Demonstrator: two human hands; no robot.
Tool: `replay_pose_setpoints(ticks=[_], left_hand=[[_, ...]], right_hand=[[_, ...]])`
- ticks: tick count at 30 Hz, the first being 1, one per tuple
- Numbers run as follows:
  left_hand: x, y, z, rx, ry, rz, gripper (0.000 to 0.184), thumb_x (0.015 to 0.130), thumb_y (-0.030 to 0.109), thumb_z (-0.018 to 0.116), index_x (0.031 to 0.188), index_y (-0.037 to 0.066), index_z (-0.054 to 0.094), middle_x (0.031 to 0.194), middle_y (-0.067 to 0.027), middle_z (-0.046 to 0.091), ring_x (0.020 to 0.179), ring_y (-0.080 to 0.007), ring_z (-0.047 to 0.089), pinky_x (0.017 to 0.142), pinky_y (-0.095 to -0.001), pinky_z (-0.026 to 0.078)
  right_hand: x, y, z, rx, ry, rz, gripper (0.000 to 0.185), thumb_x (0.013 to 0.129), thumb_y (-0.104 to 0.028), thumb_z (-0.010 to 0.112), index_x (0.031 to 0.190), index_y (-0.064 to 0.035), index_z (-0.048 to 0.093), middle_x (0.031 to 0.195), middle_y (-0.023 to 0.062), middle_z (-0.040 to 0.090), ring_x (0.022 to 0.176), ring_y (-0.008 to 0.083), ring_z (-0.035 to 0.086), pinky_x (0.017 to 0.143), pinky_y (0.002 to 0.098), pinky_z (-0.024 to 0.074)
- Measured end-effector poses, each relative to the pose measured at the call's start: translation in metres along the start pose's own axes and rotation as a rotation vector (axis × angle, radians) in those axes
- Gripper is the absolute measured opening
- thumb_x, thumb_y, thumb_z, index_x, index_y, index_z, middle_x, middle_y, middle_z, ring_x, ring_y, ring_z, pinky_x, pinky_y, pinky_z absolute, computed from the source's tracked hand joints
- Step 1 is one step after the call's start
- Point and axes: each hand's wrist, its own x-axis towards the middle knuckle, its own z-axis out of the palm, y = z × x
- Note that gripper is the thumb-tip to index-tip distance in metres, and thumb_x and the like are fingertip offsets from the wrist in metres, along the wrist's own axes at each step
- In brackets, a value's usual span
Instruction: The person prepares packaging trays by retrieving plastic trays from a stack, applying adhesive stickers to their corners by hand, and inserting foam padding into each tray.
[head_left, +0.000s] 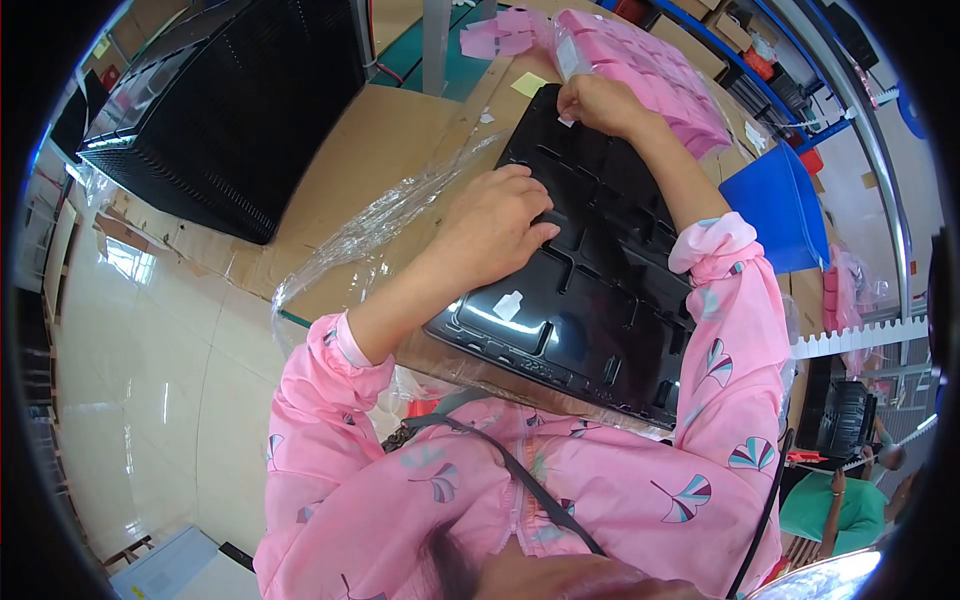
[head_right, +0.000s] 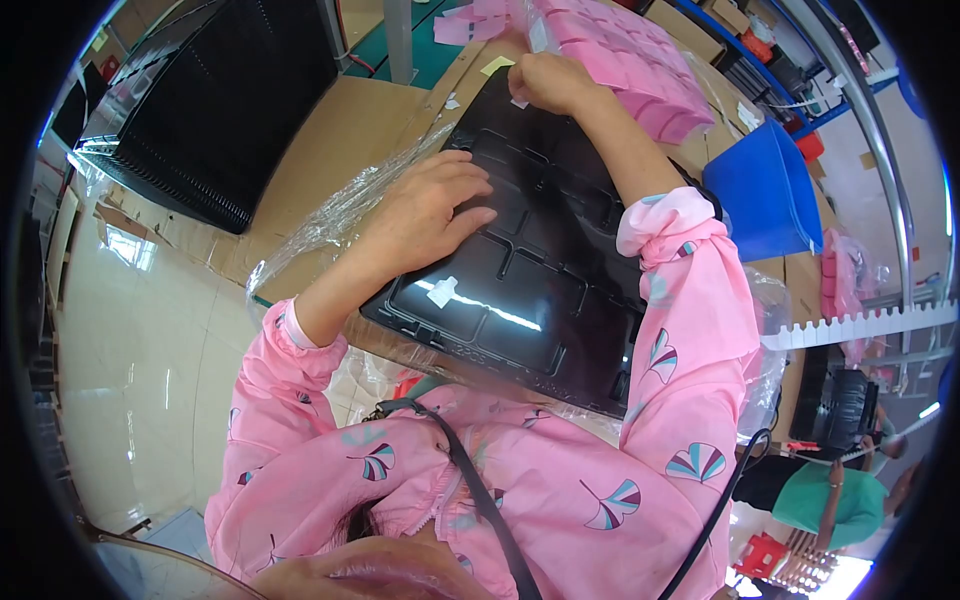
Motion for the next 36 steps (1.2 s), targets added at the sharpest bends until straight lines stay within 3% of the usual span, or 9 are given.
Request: replay_pose_setpoints(ticks=[7, 11, 12, 13, 16, 20, 36], left_hand=[[0.002, -0.004, 0.0, -0.012, 0.023, 0.039, 0.023, 0.077, 0.02, 0.065, 0.09, 0.001, 0.063, 0.099, -0.0131, 0.062, 0.107, -0.0326, 0.051, 0.09, -0.039, 0.041], [0.004, -0.012, -0.004, -0.214, 0.109, 0.028, 0.015, 0.076, 0.015, 0.065, 0.087, 0.004, 0.065, 0.091, -0.0115, 0.063, 0.092, -0.0293, 0.058, 0.082, -0.0346, 0.045], [0.004, -0.017, -0.006, -0.252, 0.131, 0.029, 0.014, 0.077, 0.013, 0.065, 0.087, 0.004, 0.066, 0.089, -0.011, 0.063, 0.089, -0.0279, 0.058, 0.08, -0.0335, 0.045], [-0.002, -0.016, -0.007, -0.291, 0.153, 0.027, 0.012, 0.077, 0.012, 0.064, 0.086, 0.005, 0.066, 0.088, -0.0105, 0.063, 0.086, -0.0266, 0.058, 0.078, -0.0324, 0.046], [-0.021, -0.003, -0.027, -0.295, -0.06, 0.108, 0.01, 0.078, 0.01, 0.063, 0.087, 0.006, 0.067, 0.084, -0.0078, 0.061, 0.081, -0.0237, 0.058, 0.073, -0.0307, 0.046], [-0.037, 0.012, -0.041, -0.09, -0.298, 0.099, 0.011, 0.077, 0.013, 0.063, 0.085, 0.006, 0.067, 0.08, -0.005, 0.06, 0.079, -0.0234, 0.057, 0.069, -0.0325, 0.045], [-0.028, 0.035, -0.032, 0.227, -0.374, 0.187, 0.007, 0.078, 0.011, 0.06, 0.077, 0.004, 0.062, 0.08, -0.0073, 0.058, 0.075, -0.0296, 0.057, 0.067, -0.0371, 0.045]], right_hand=[[-0.015, 0.016, 0.036, -0.004, 0.396, 0.199, 0.035, 0.078, -0.02, 0.061, 0.112, -0.0114, 0.056, 0.106, 0.0147, 0.058, 0.099, 0.0314, 0.056, 0.079, 0.0412, 0.0457], [-0.044, 0.028, 0.043, 0.207, 0.634, 0.063, 0.029, 0.081, -0.016, 0.057, 0.106, -0.0022, 0.058, 0.1, 0.0186, 0.059, 0.095, 0.0348, 0.055, 0.085, 0.0388, 0.0435], [-0.06, 0.027, 0.042, 0.104, 0.713, -0.02, 0.026, 0.081, -0.015, 0.056, 0.103, -0.0002, 0.059, 0.098, 0.0186, 0.06, 0.094, 0.0344, 0.055, 0.084, 0.0379, 0.044], [-0.083, 0.017, 0.033, 0.169, 0.679, -0.031, 0.025, 0.082, -0.014, 0.055, 0.103, -0.0013, 0.059, 0.098, 0.0169, 0.06, 0.094, 0.0333, 0.056, 0.082, 0.0371, 0.0446], [-0.162, -0.012, 0.023, 0.215, 0.612, -0.074, 0.017, 0.083, -0.009, 0.054, 0.097, -0.0004, 0.06, 0.096, 0.0129, 0.061, 0.089, 0.0292, 0.059, 0.077, 0.0322, 0.046], [-0.242, -0.033, 0.029, 0.344, 0.555, 0.064, 0.014, 0.085, -0.004, 0.054, 0.097, 0.0007, 0.06, 0.092, 0.0122, 0.06, 0.085, 0.0226, 0.06, 0.074, 0.027, 0.0453], [-0.329, -0.041, 0.061, 0.432, 0.689, 0.185, 0.012, 0.083, -0.003, 0.059, 0.094, 0.001, 0.061, 0.092, 0.0092, 0.061, 0.084, 0.0187, 0.059, 0.075, 0.0251, 0.045]])
